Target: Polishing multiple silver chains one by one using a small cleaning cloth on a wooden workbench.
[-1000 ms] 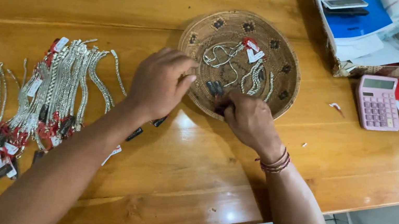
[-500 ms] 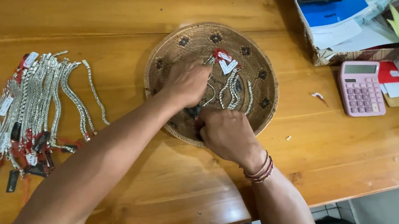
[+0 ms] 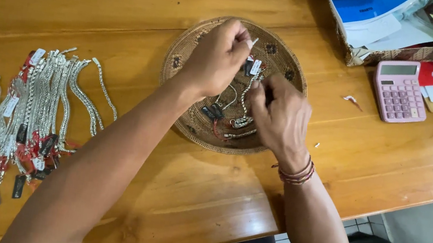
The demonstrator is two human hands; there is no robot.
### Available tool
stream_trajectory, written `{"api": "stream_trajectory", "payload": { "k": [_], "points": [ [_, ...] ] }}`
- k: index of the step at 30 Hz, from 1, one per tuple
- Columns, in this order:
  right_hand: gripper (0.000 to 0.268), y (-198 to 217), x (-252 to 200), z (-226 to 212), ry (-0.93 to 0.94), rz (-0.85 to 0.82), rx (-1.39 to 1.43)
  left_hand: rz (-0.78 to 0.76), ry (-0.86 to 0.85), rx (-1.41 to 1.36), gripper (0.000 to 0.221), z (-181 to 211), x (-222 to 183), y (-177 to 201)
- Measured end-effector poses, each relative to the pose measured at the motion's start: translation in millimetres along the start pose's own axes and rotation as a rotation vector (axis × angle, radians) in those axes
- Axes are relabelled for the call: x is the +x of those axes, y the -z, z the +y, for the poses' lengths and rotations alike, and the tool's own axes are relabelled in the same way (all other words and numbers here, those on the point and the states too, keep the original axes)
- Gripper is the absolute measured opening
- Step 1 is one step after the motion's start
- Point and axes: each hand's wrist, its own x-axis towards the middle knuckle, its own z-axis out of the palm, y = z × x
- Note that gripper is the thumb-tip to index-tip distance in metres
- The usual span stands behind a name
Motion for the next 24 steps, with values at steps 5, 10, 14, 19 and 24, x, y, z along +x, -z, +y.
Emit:
{"api": "stream_trajectory", "payload": {
  "k": [5, 10, 14, 19, 24],
  "points": [
    [0.041, 8, -1, 0, 0.214, -0.035, 0.455, -0.033, -0.099, -0.005, 0.016, 45, -28, 16],
    [0.044, -5, -22, -29, 0.404, -0.52, 0.158, 0.034, -0.18, -0.199, 0.015, 71, -65, 45],
    [0.01, -22, -36, -38, 0.542, -0.364, -0.051, 0.029, -0.002, -0.423, 0.016, 82, -98, 74],
    [0.008, -17, -40, -37, 0.613, -0.386, -0.098, 0.058, -0.025, -0.457, 0.016, 78, -137, 111],
    [0.012, -7, -38, -44, 0.654, -0.381, -0.055, 0.103, 0.05, -0.325, 0.018, 78, -182, 128]
  ]
}}
